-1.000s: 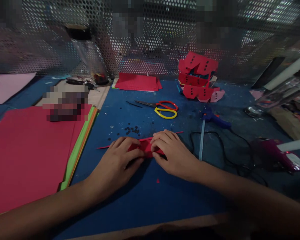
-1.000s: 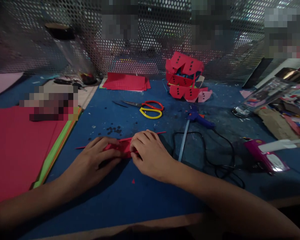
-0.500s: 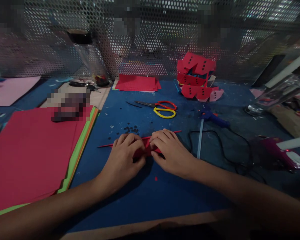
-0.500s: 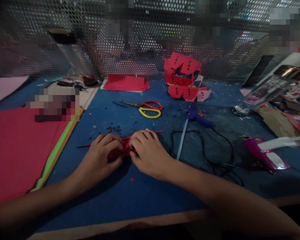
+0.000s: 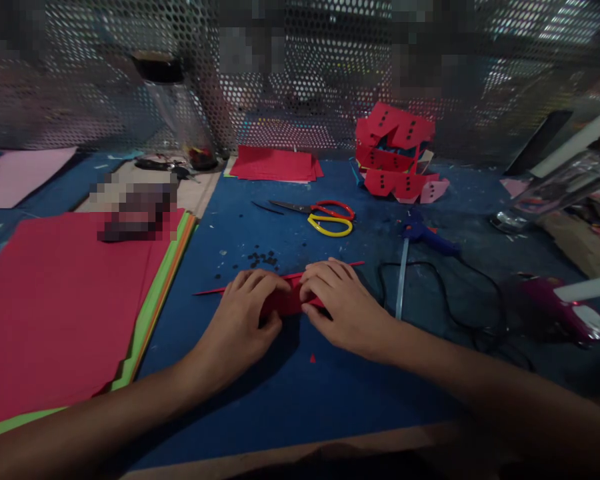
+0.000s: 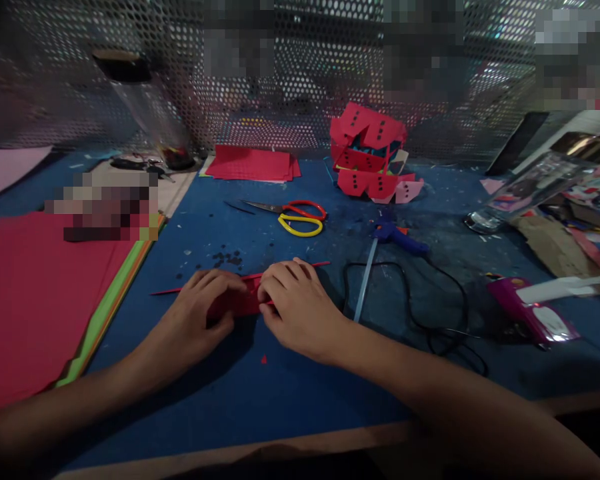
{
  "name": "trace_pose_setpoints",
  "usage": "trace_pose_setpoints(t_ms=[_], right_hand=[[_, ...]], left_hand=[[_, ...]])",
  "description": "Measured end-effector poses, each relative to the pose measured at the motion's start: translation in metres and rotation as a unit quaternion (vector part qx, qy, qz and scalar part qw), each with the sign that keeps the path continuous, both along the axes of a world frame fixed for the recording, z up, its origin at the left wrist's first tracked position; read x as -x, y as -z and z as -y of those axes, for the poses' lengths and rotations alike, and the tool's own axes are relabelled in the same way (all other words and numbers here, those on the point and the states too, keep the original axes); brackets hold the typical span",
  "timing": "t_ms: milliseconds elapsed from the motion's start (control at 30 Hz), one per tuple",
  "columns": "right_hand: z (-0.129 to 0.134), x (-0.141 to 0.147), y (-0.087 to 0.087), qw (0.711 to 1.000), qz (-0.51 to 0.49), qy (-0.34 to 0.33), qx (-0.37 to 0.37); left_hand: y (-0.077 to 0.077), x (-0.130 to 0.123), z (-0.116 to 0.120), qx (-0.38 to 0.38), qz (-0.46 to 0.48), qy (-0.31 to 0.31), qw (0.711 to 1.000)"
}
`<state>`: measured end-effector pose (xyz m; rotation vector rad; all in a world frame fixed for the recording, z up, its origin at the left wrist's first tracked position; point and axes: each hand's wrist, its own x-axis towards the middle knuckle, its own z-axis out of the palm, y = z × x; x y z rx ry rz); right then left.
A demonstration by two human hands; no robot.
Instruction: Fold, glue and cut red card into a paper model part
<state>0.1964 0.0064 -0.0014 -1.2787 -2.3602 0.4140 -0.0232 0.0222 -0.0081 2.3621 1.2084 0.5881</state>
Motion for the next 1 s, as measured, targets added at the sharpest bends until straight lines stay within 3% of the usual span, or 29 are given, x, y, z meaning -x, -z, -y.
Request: trace_pose_setpoints(t_ms=[333, 667, 1000], right_hand=[[-0.0005, -0.0011, -0.0004, 1.0, -0.002, -0.001, 0.003], [0.0003, 0.0019, -0.0016, 1.0, 0.001, 0.008, -0.004], [0.0003, 0.0002, -0.001, 1.0, -0.001, 0.004, -0.001]], left_hand=[[0.0006, 0.0046, 0.0, -0.009, 0.0, 0.02, 1.0], [0.0001, -0.005, -0.0006, -0.022, -0.029, -0.017, 0.999], [-0.0019, 0.0039, -0.0018, 0.012, 0.015, 0.02, 1.0]])
